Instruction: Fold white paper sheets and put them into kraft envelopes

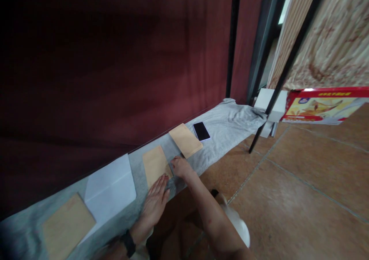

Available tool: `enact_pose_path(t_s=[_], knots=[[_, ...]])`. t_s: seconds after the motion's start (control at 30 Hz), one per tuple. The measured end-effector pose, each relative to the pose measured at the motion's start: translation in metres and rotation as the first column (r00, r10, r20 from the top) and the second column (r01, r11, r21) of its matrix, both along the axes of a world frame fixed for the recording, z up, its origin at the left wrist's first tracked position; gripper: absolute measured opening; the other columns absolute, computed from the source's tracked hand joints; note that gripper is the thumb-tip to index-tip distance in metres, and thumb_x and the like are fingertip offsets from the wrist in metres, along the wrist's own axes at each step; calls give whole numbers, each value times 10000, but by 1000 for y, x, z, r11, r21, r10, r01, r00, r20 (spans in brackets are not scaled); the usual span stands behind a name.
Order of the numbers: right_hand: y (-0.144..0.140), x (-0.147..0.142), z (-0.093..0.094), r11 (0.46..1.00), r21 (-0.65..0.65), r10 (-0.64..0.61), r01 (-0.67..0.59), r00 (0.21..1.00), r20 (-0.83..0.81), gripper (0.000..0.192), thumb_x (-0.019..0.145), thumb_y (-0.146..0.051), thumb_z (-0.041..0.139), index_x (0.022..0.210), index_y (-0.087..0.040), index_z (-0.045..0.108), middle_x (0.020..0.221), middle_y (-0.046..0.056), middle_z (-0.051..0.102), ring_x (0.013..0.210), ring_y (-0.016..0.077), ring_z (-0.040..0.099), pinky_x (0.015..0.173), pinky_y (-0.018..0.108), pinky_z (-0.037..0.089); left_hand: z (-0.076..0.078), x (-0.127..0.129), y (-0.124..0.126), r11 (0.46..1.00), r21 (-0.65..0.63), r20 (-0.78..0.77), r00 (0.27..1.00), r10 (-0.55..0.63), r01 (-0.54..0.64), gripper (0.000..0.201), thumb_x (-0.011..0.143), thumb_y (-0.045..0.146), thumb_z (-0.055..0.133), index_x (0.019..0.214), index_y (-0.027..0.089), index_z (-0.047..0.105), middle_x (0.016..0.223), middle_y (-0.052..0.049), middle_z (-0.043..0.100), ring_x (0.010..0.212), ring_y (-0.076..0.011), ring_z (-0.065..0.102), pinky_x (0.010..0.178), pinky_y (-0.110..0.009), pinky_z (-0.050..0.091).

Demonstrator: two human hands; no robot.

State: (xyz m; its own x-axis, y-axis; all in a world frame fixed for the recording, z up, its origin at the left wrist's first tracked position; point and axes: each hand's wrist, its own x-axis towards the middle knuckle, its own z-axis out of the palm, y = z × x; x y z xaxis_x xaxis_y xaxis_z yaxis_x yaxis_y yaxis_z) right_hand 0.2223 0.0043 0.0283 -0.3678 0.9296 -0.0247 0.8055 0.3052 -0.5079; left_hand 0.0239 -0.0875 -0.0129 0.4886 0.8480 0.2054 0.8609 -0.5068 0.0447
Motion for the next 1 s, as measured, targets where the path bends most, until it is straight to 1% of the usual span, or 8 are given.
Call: enact_pose_path(t_s=[0.1,0.2,0.37,0.6,0.7,0.83,0.93,1.0], knots=[[-3,-4,3,997,-31,-69,69,998,7,309,970,-163,447,1082,-130,733,1117,151,742,1104,232,669,930,278,483,11,3,8,997,-8,-9,997,71,-71,463,1026,323,327,1405,158,536,1457,-123,568,1351,-231,523,1107,-427,441],[-8,-12,2,990,-66,-122,121,993,-5,289,963,-199,477,1058,-135,742,1108,150,746,1053,240,689,873,278,498,23,7,18,993,6,-75,990,119,-119,431,996,303,408,1356,139,580,1423,-153,593,1302,-275,566,1066,-444,470],[-8,-23,-3,971,-143,-199,189,978,-59,300,964,-248,495,1065,-113,743,1127,182,738,1047,263,694,842,294,510,43,17,29,997,4,-228,971,77,-78,389,975,220,456,1290,67,627,1327,-211,648,1216,-295,625,1024,-432,496],[1,-21,-7,929,-297,-301,219,916,-265,219,919,-176,538,893,-152,754,945,95,769,887,204,693,715,241,486,57,33,27,998,45,-391,919,53,-38,431,875,-29,390,1173,55,690,1173,-230,702,1058,-282,689,881,-388,557],[-1,-19,-6,909,-363,-345,203,855,-386,214,897,-124,534,820,-166,730,746,31,719,717,152,650,624,211,453,61,40,25,995,61,-366,926,90,-73,409,874,-21,407,1165,53,685,1124,-225,700,1031,-289,686,841,-384,559],[-2,-20,-5,873,-460,-414,160,742,-528,222,904,-134,525,749,-152,683,543,-23,564,521,107,533,516,197,407,73,42,29,990,29,-325,935,141,-139,390,861,-37,393,1077,83,695,1005,-179,706,954,-263,689,791,-355,545],[1,-20,-2,845,-519,-474,133,635,-609,201,939,-192,530,794,-153,665,547,-37,538,496,90,503,493,181,408,97,33,39,975,50,-227,948,223,-218,339,907,26,371,1006,106,685,948,-161,709,883,-246,694,723,-327,523],[3,-19,1,826,-549,-515,125,564,-646,184,961,-232,531,848,-156,656,599,-33,568,506,80,505,506,173,430,118,21,49,945,61,-38,945,325,-322,274,947,149,402,947,128,675,904,-141,711,798,-231,694,664,-304,501]])
